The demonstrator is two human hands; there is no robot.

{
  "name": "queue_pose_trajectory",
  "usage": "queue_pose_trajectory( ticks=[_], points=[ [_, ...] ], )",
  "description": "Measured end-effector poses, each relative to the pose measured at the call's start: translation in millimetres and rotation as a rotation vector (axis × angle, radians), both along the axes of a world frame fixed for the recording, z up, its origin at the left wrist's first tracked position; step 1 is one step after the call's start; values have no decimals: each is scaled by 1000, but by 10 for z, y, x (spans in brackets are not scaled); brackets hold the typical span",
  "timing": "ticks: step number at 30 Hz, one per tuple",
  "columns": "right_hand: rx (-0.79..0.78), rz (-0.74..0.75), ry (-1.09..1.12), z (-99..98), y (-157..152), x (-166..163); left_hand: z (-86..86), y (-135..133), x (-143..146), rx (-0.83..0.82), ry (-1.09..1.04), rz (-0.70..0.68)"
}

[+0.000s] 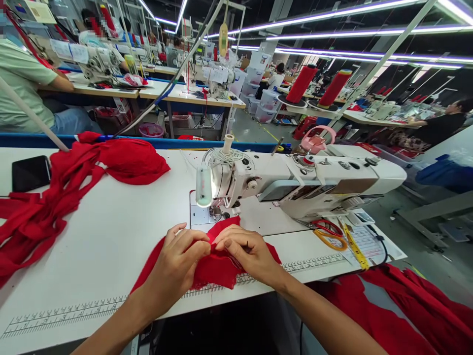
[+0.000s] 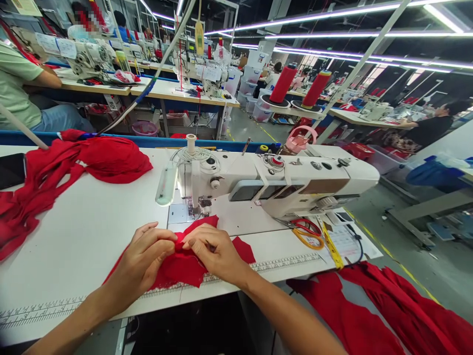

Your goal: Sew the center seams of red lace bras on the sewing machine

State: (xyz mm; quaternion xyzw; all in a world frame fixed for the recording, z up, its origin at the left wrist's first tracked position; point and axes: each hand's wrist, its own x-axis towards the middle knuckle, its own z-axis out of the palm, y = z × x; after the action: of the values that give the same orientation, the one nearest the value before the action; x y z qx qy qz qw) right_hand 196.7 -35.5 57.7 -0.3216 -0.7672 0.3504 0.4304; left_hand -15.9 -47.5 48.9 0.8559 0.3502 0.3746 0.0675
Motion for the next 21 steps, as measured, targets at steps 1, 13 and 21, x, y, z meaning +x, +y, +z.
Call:
queue_pose_trajectory(
  ticks=[1, 13, 21],
  points=[
    [-5, -8, 2, 3, 0, 0, -3, -4, -5, -9, -4, 3],
    [152, -137, -67, -55, -85, -67, -58, 25, -31, -67, -134, 66],
    [304, -35, -138, -39, -87, -17, -105, 6, -99, -21, -195, 86]
  ],
)
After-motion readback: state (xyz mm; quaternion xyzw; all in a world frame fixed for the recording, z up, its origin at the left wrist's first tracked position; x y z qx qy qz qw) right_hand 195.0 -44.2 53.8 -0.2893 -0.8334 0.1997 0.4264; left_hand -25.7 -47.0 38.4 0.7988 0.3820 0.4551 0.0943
